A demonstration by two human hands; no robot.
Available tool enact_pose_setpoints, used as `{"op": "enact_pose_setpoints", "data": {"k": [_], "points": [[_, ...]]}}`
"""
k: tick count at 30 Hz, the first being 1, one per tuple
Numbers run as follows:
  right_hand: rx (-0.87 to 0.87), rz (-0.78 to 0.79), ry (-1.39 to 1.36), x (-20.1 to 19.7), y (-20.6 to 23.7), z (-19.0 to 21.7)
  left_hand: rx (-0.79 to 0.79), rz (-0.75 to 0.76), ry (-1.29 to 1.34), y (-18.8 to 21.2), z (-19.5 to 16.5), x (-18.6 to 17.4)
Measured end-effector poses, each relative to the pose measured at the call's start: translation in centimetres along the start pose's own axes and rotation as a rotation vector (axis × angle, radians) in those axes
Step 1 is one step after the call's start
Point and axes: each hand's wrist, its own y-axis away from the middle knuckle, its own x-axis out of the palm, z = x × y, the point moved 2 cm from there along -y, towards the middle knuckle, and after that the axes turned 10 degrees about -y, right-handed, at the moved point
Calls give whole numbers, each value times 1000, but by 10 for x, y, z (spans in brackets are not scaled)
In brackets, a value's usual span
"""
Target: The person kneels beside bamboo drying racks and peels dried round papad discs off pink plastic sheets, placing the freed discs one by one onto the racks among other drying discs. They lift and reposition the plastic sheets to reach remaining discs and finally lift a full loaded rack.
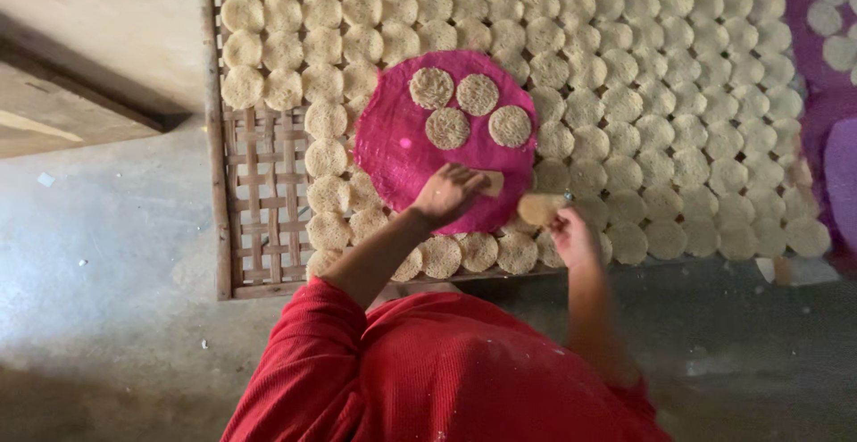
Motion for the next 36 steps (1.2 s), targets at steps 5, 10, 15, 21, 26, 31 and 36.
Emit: {"op": "enact_pose_setpoints", "data": {"k": [5, 10, 15, 21, 26, 31, 36], "points": [[-220, 46, 91, 0, 4, 30, -504, 191, 630, 50, -16, -27], [-317, 256, 512, 113, -4, -24, -814, 51, 1096, 137, 28, -77], [-209, 592, 652, 263, -29, -151, -1086, -191, 1153, 239, 91, -135], [-62, 689, 769, 375, -45, -272, -1264, -404, 1143, 313, 146, -199], [-742, 582, 1420, 401, -36, -304, -1322, -382, 1135, 343, 175, -222], [-1004, 515, 1706, 414, -20, -302, -1227, -332, 1107, 342, 200, -216], [-928, 508, 1516, 415, -5, -311, -1102, -314, 737, 302, 223, -215]]}}
